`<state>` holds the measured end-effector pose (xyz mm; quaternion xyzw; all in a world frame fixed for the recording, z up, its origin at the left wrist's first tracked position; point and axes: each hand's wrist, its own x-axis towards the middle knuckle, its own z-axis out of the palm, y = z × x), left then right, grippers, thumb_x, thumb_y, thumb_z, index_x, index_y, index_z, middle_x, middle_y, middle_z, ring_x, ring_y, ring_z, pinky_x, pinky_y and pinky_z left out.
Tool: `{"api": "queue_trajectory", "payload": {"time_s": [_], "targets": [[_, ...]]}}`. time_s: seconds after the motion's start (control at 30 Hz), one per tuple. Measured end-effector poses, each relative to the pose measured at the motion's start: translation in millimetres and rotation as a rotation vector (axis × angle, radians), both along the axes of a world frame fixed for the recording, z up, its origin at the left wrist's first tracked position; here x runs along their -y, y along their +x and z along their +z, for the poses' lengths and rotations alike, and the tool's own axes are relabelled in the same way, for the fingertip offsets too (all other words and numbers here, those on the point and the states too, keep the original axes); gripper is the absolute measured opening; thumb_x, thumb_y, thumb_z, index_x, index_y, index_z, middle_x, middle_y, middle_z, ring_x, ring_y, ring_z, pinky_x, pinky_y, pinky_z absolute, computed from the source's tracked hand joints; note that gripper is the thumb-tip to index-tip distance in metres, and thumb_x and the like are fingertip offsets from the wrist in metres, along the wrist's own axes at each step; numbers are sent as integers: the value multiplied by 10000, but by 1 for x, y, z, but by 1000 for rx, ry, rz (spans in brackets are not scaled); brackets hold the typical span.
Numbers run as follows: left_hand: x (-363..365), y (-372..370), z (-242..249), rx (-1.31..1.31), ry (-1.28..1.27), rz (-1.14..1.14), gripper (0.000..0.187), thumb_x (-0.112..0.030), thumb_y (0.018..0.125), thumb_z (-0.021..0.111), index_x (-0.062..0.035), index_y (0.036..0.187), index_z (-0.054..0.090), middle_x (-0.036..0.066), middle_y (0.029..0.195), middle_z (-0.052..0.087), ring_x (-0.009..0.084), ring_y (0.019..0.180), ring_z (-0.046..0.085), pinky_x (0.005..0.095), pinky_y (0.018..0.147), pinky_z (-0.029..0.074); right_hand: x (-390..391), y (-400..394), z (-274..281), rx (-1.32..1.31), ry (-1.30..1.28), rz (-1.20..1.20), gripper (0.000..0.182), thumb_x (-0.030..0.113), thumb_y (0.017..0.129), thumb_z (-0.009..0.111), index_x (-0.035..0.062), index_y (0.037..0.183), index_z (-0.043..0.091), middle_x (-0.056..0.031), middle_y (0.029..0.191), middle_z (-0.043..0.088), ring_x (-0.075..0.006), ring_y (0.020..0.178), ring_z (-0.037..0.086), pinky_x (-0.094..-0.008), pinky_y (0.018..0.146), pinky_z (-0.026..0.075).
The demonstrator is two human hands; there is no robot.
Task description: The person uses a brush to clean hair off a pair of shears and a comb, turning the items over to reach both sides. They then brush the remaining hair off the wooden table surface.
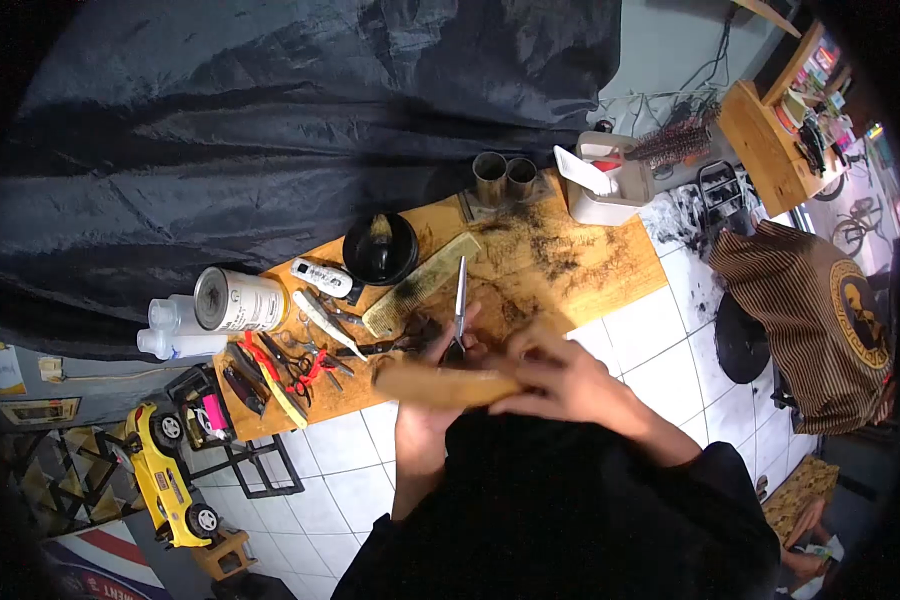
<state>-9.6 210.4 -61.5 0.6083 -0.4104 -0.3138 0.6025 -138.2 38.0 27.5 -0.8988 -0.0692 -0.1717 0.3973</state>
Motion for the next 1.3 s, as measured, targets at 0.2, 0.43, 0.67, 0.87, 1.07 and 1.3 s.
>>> {"api": "queue_trajectory", "payload": {"time_s": [0.2,0.43,0.67,0.87,1.07,1.3], "targets": [[-4,5,28,-1411,-217,204,381,-229,966,482,-88,1319,461,19,814,524,158,778,475,247,627,404,19,19,-37,39,-46,-296,453,282,715,767,64,1098,660,-74,909,529,-231,810,586,-357,655,513],[4,10,43,-1510,-274,366,343,-283,965,476,-66,1229,512,36,817,518,164,735,454,287,653,413,4,13,-16,-1,107,-172,495,318,729,764,36,1117,641,-95,975,515,-243,773,606,-333,651,507],[7,-1,57,-1353,-153,433,481,-286,987,373,26,1354,382,43,850,459,151,763,422,264,693,384,10,14,-28,100,-35,-182,430,274,737,756,60,1098,663,-72,951,508,-224,723,583,-328,654,496],[2,-2,52,-1561,-318,97,481,-270,976,406,45,1339,385,66,842,464,162,715,432,274,644,378,23,18,-11,54,170,-561,355,48,721,754,-87,1022,625,-109,918,523,-173,708,559,-277,603,448],[7,9,36,-1369,-235,51,523,-334,972,411,7,1367,382,41,918,527,157,836,481,290,745,436,-16,1,-9,-47,112,44,372,278,689,794,50,967,699,-65,893,550,-238,826,576,-346,693,479],[-4,-1,49,-1380,-226,-17,514,-331,983,394,52,1325,374,14,844,443,119,724,442,244,586,355,19,18,-21,18,153,-593,395,131,689,794,-42,1011,647,-102,875,525,-207,702,560,-295,603,471]]}}
